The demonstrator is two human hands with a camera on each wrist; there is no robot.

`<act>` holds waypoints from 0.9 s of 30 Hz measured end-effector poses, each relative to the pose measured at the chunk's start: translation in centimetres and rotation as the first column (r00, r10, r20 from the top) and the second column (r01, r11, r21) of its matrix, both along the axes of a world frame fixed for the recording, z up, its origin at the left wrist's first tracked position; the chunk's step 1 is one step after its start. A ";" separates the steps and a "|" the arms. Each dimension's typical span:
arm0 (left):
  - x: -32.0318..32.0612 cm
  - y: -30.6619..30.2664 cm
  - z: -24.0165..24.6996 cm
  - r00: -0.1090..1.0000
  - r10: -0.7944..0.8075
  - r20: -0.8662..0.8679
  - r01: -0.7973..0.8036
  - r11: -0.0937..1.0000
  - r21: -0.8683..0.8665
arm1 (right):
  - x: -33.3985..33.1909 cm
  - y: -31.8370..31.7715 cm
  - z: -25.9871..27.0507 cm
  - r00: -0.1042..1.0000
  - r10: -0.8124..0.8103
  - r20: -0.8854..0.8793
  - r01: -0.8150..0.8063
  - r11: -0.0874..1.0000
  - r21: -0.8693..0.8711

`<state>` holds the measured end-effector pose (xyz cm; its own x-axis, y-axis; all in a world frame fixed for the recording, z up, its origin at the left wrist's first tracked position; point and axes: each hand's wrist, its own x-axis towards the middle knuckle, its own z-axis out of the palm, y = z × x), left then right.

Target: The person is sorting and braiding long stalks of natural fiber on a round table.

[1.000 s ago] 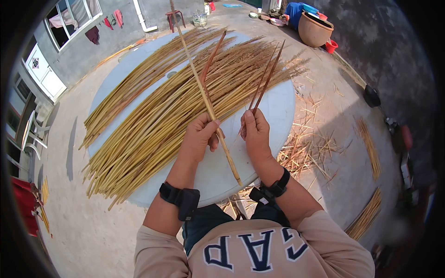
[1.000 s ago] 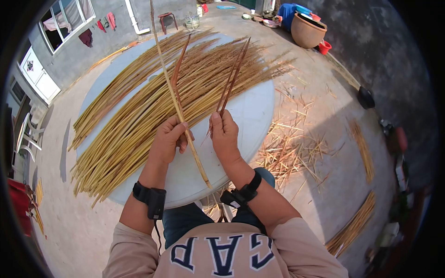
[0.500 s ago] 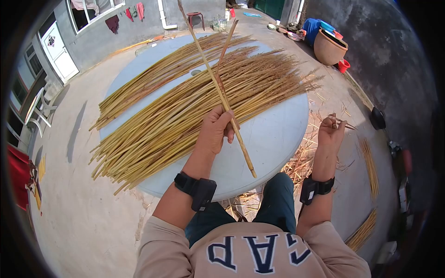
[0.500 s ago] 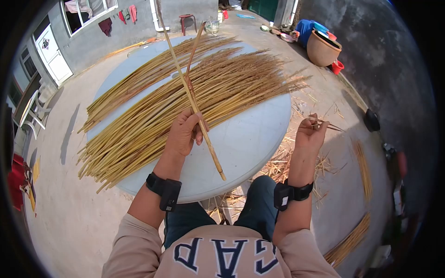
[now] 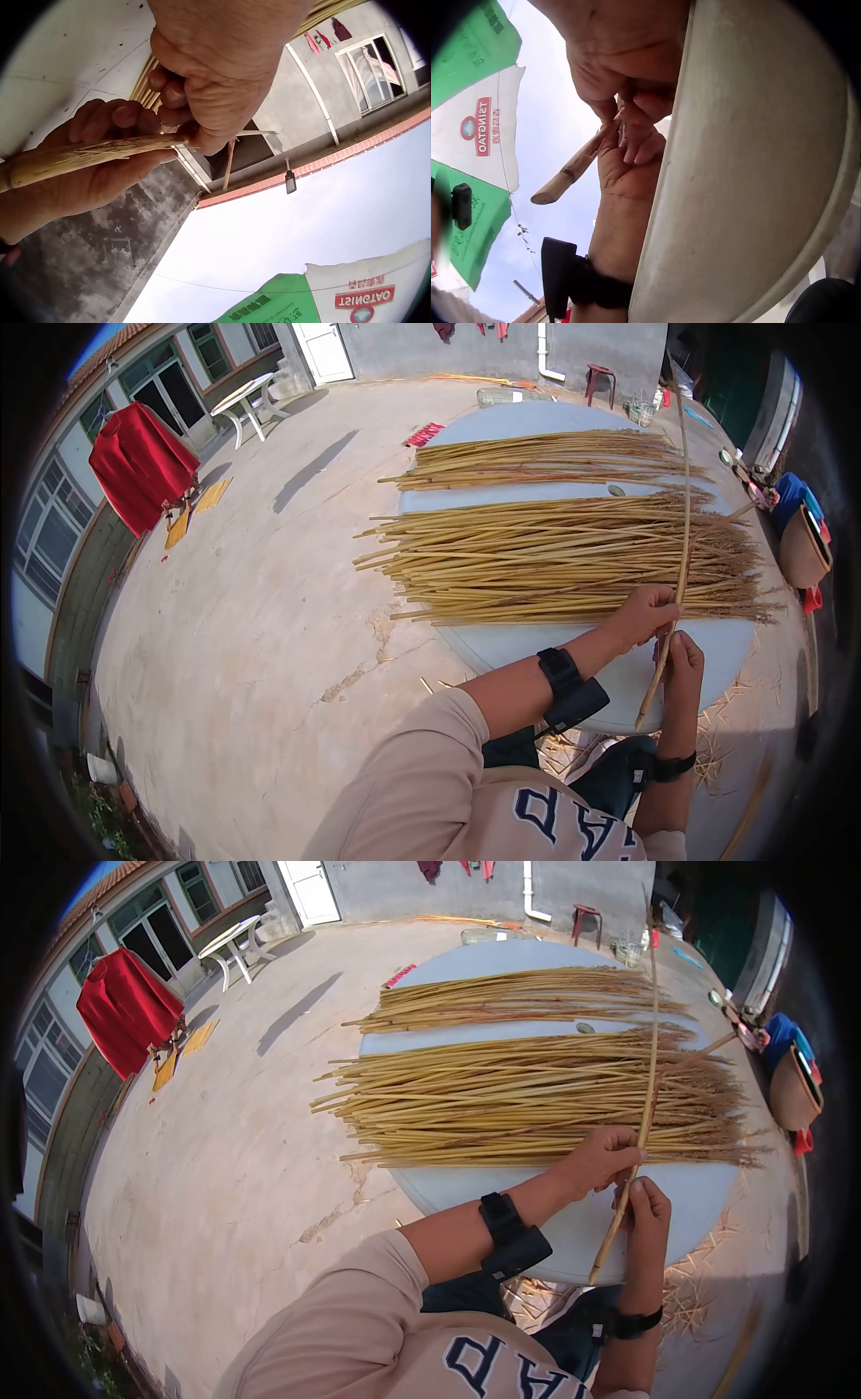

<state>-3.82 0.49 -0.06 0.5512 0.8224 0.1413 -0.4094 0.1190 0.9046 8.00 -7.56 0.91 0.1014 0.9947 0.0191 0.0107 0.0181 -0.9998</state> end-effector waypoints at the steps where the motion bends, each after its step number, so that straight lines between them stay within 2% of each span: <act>1: 0.1 -0.1 0.1 1.000 0.022 0.003 -0.023 1.000 0.016 | 0.2 0.5 -0.7 0.998 0.034 -0.047 -0.032 0.998 0.051; 5: 0.7 -0.1 -0.1 0.998 0.037 0.042 -0.039 0.998 0.049 | 1.3 1.2 -2.4 0.996 0.061 -0.072 -0.053 0.992 0.110; 8: 1.4 0.1 -0.9 0.993 0.022 0.112 -0.024 1.000 0.018 | 1.4 0.8 -2.1 0.979 0.102 -0.175 -0.086 0.992 0.096; 10: 1.4 0.3 -0.9 0.994 0.027 0.110 -0.029 0.999 0.019 | 1.9 0.8 -2.6 0.979 0.096 -0.179 -0.083 0.993 0.080; 12: 1.3 0.2 -0.8 0.998 0.040 0.056 -0.045 0.995 0.094 | 2.5 0.9 -3.0 0.980 0.084 -0.181 -0.073 0.995 0.064; 14: 1.3 0.1 -0.6 0.996 0.058 0.067 -0.062 0.996 0.067 | 3.1 0.8 -3.3 0.985 0.096 -0.146 -0.086 0.994 0.072; 15: 1.2 0.0 -0.7 0.997 0.080 0.014 -0.081 0.992 0.093 | 3.1 0.8 -3.5 0.985 0.097 -0.141 -0.088 0.994 0.068; 17: 1.4 0.0 -0.9 0.994 0.106 -0.034 -0.101 0.988 0.120 | 2.6 0.7 -3.6 0.997 0.006 -0.078 0.002 0.996 0.094; 22: 2.1 0.3 -1.4 0.985 0.155 -0.082 -0.140 0.977 0.162 | 1.5 0.4 -2.8 0.996 -0.049 -0.068 0.055 0.995 0.080; 27: 1.6 0.1 -1.1 0.996 0.068 -0.050 -0.064 0.995 0.078 | 0.8 0.0 -2.0 0.994 -0.078 -0.078 0.082 0.995 0.050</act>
